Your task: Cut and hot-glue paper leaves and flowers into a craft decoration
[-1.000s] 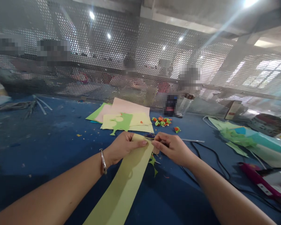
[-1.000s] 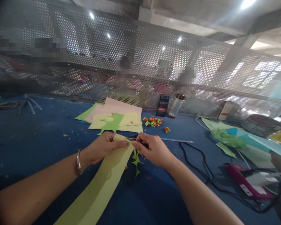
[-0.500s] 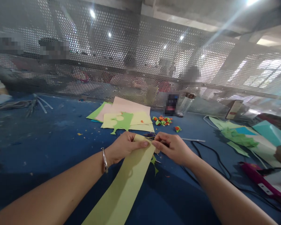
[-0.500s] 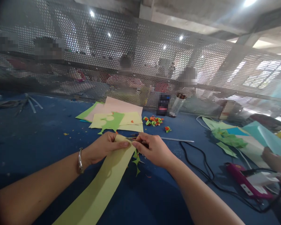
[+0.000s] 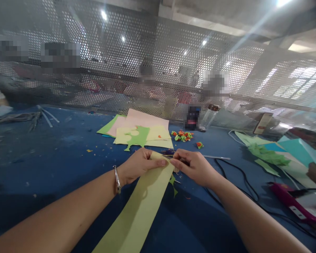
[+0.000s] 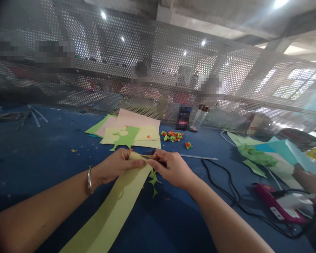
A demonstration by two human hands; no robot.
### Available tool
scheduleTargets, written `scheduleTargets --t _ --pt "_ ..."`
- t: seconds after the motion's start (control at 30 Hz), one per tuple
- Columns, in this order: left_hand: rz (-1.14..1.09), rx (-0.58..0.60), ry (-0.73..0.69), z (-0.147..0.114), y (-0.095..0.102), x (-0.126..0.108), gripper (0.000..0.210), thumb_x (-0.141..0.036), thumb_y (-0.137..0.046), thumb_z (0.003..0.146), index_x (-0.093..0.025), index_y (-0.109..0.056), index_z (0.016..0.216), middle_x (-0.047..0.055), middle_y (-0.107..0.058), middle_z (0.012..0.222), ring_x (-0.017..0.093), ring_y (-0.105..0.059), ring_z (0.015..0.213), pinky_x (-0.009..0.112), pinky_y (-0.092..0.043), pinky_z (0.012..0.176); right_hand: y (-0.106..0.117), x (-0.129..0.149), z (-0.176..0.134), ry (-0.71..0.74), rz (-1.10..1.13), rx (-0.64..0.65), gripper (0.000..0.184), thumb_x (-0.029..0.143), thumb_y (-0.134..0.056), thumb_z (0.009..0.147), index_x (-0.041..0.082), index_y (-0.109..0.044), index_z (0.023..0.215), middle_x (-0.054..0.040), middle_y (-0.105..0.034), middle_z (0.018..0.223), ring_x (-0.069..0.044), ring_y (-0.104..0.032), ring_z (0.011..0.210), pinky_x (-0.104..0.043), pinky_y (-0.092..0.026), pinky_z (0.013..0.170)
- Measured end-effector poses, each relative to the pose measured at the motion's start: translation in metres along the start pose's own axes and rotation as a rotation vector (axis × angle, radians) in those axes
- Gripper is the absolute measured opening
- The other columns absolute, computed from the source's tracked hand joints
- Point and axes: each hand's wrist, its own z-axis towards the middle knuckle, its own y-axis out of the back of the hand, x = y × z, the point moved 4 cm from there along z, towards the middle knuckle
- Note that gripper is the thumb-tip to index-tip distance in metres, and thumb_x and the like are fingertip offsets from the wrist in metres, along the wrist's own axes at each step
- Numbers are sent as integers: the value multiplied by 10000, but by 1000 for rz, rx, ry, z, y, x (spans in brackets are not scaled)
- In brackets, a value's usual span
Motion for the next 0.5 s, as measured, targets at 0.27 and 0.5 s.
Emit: scheduleTargets --t 0.27,0.5 --pt "-5 -49 -5 -2 9 -5 277 -392 -811 761 -121 -775 811 108 -778 794 156 -686 602 252 -508 580 1 -1 0 -14 35 7 303 443 -521 972 194 -583 810 20 -578 655 -114 -451 564 -253 -328 545" --pt "-8 -13 -28 3 11 1 295 -400 -805 770 -136 -800 902 130 -793 902 175 -713 681 266 -530 635 1 -4 0 -16 40 7 304 443 -529 971 193 -592 810 4 -630 684 -120 -470 573 -258 -335 551"
